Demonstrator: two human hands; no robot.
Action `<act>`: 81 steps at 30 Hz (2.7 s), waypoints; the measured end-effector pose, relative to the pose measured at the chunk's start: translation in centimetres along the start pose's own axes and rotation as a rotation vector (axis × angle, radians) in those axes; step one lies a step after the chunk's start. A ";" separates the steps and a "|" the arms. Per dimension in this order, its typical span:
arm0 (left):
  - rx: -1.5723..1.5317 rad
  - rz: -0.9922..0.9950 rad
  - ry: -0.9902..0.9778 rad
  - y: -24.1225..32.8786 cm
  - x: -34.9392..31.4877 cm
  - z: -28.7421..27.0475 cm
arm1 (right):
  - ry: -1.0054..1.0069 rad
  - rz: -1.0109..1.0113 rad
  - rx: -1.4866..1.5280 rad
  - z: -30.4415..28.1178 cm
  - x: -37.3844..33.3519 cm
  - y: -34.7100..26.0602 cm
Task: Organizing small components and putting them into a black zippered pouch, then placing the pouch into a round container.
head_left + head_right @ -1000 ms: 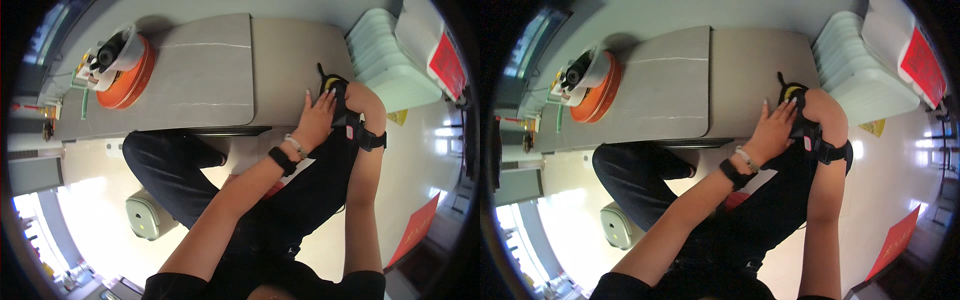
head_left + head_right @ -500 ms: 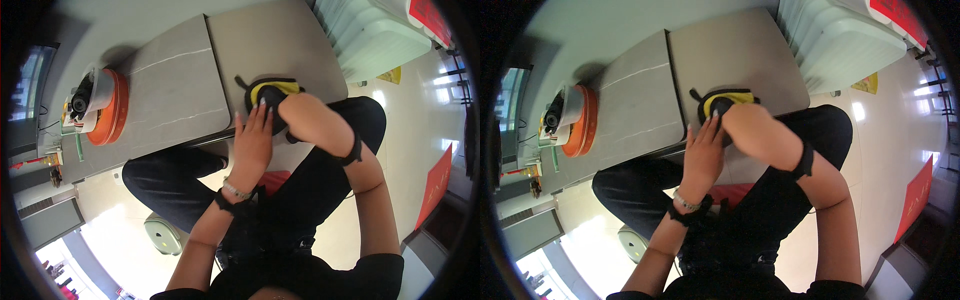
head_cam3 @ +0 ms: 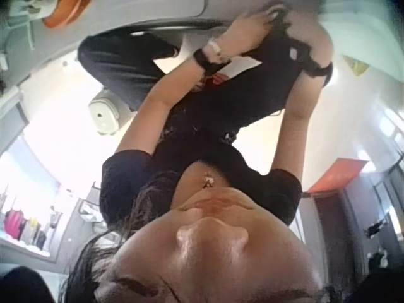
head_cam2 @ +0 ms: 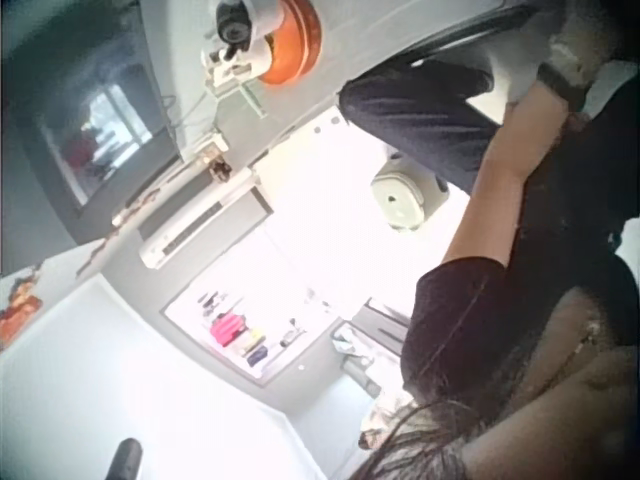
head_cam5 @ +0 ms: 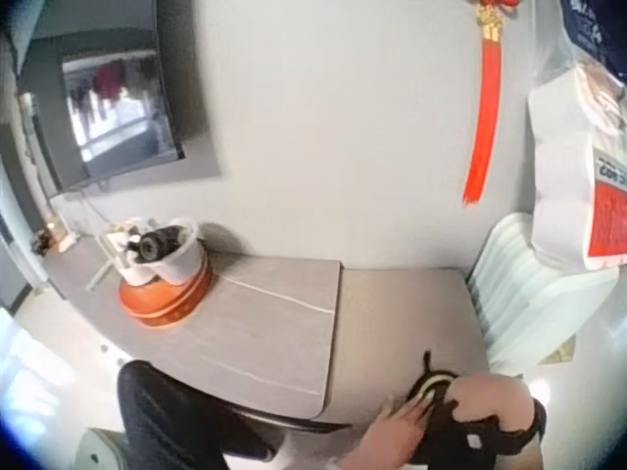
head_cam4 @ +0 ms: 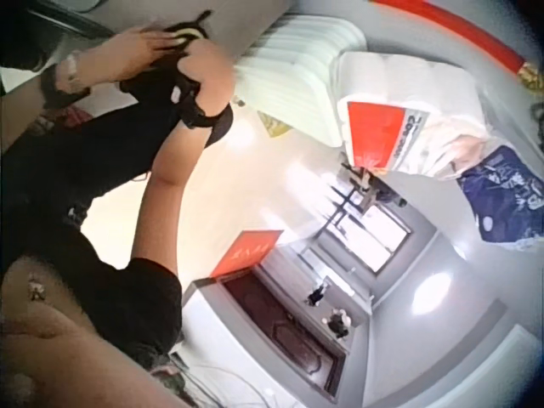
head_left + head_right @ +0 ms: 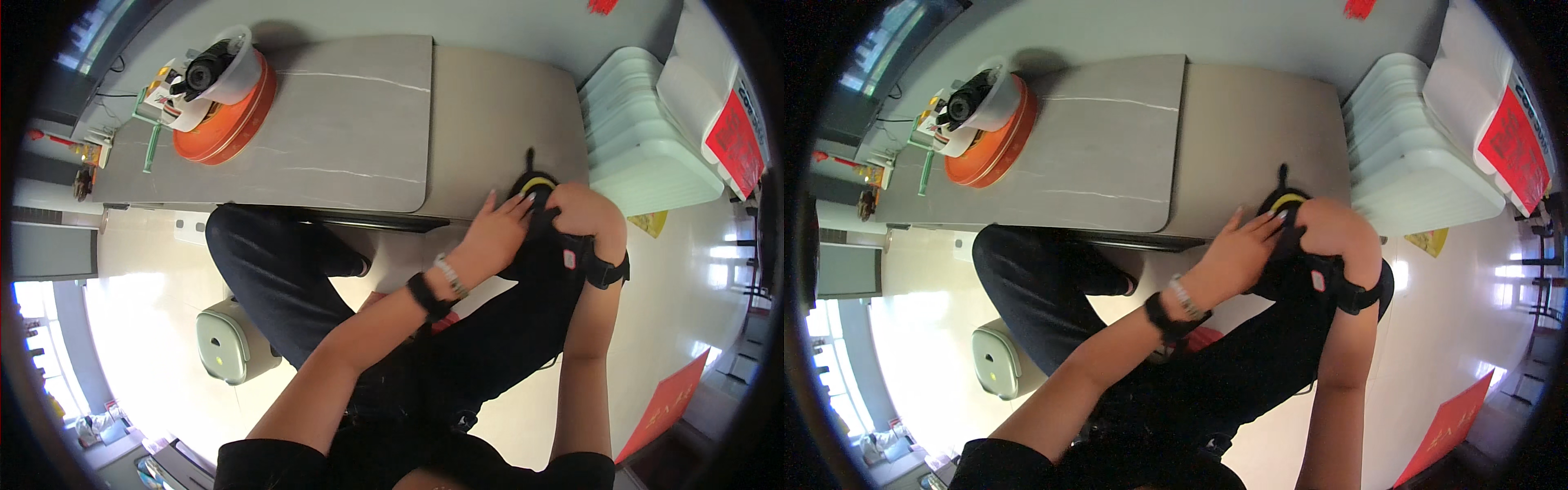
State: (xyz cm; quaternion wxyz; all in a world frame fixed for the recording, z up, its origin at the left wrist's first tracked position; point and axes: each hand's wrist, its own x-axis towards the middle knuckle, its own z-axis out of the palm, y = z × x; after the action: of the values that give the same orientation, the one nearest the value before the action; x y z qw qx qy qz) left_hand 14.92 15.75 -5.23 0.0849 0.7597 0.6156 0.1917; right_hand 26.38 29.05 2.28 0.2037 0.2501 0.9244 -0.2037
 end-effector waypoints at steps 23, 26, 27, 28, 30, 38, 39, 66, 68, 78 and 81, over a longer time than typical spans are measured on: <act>0.236 -0.577 0.092 -7.2 -14.0 -12.0 | 0.556 -0.496 -0.003 4.1 7.2 -12.6; 0.236 -0.519 0.078 -8.1 -12.8 -13.1 | 0.561 -0.487 -0.008 4.1 7.5 -12.9; 0.225 -0.416 0.077 -8.6 -12.3 -13.4 | 0.563 -0.488 -0.006 4.3 7.7 -13.0; 0.214 -0.314 0.078 -8.9 -12.0 -13.4 | 0.557 -0.487 -0.018 4.6 7.8 -12.9; 0.246 -0.339 0.048 -9.6 -11.8 -12.1 | 0.522 -0.487 0.000 5.1 8.5 -13.3; 0.299 -0.346 0.015 -15.5 -10.6 -10.4 | 0.443 -0.427 -0.101 2.8 12.9 -14.2; 0.325 -0.370 -0.004 -17.5 -10.2 -10.7 | 0.450 -0.413 -0.137 2.0 15.0 -14.7; 0.294 -0.575 -0.195 -21.1 -11.7 -14.7 | 0.178 -0.301 -0.299 0.5 20.9 -23.1; 0.304 -0.606 -0.207 -25.4 -9.0 -14.3 | 0.079 -0.235 -0.375 -2.8 24.0 -24.4; 0.220 -0.673 -0.222 -26.0 1.2 -11.7 | 0.194 -0.092 -0.051 -6.9 26.4 -13.7; 0.232 -0.628 -0.221 -24.0 1.7 -10.5 | 0.256 -0.088 0.043 -5.4 24.3 -11.4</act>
State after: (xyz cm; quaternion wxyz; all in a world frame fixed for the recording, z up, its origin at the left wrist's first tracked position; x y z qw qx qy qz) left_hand -10.60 21.74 -4.10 0.1189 0.5542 0.8239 0.0014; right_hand -0.54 31.86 -1.69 0.0695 0.2375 0.9483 -0.1988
